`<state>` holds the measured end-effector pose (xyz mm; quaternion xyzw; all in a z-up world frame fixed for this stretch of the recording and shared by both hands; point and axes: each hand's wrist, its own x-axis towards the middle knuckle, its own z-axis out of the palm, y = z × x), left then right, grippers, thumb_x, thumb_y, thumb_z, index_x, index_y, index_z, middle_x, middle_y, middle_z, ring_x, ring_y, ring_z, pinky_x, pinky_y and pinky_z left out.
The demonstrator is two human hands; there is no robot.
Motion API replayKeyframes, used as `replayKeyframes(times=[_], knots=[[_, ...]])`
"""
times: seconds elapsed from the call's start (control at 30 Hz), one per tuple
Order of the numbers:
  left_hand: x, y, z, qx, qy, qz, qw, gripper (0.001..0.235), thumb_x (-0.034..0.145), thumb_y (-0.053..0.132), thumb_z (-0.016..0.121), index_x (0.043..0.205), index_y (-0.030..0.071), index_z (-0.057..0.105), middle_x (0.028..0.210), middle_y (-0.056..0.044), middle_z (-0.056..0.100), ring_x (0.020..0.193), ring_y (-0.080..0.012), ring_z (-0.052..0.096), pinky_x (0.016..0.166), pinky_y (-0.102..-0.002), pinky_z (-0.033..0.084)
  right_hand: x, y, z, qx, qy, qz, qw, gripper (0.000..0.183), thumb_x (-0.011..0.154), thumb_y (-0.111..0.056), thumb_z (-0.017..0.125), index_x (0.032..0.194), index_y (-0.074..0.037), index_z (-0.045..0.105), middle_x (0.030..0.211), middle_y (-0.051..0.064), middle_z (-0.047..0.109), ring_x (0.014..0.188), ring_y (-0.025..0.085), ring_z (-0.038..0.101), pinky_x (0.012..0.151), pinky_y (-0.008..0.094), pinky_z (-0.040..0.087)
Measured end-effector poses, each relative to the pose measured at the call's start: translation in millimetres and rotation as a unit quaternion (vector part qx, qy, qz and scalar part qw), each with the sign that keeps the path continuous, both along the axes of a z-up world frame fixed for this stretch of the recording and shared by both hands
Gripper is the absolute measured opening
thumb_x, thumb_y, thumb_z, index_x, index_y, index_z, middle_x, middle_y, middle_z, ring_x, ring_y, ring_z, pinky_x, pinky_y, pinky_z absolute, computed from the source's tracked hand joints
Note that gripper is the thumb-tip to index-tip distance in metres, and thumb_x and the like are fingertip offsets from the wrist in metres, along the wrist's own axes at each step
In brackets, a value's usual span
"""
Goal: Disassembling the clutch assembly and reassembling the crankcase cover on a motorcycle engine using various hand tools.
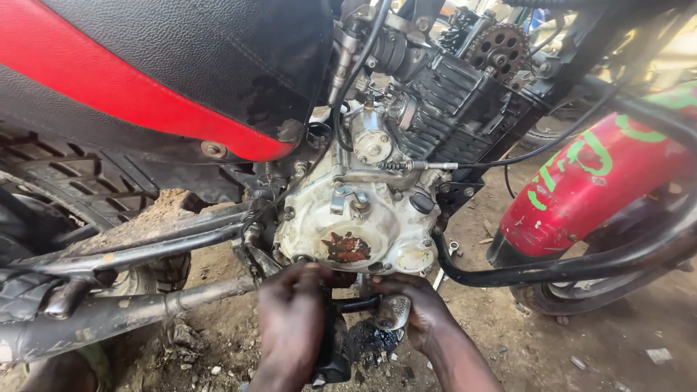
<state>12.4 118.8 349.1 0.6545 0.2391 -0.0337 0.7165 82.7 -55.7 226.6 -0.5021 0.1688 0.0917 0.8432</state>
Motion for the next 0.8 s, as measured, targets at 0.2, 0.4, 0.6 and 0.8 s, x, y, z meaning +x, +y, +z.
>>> replayKeyframes(times=[0.2,0.4,0.6,0.8], knots=[[-8,37,-101,-0.166,0.010,0.357,0.919,0.027,0.113,0.018,0.047,0.095,0.006,0.064,0.067,-0.004,0.049,0.053,-0.0150,0.042,0.046,-0.031,0.036,-1,0,-12,0.078,0.037,-0.100,0.991,0.034,0.090,0.004,0.065,0.124,0.003,0.069,0.094,0.015,0.072,0.080,0.022,0.068,0.072,0.033,0.058],[54,45,-447,-0.628,0.058,-0.236,0.740,0.075,0.090,0.068,0.051,0.141,0.013,0.059,0.106,-0.014,0.071,0.084,-0.0359,0.072,0.069,-0.045,0.059,14,-14,-43,0.136,-0.047,-0.108,0.984,0.018,0.087,0.011,0.064,0.104,0.005,0.063,0.085,0.020,0.072,0.075,0.027,0.070,0.067,0.035,0.060],[39,-83,-257,-0.384,-0.103,0.097,0.912,0.035,0.103,0.012,0.050,0.136,0.014,0.059,0.108,-0.013,0.057,0.066,-0.0174,0.042,0.054,-0.033,0.035,14,-20,-41,0.129,-0.070,-0.095,0.985,0.037,0.087,0.008,0.063,0.124,0.004,0.067,0.085,0.016,0.072,0.070,0.025,0.069,0.060,0.034,0.058],[19,-103,-156,-0.219,-0.152,0.084,0.960,0.059,0.079,-0.019,0.050,0.134,-0.006,0.067,0.102,-0.026,0.075,0.052,-0.0161,0.051,0.044,-0.027,0.038,-4,-23,-28,0.085,-0.040,-0.124,0.988,0.010,0.089,0.007,0.065,0.093,0.000,0.069,0.076,0.013,0.069,0.068,0.024,0.065,0.073,0.042,0.050]])
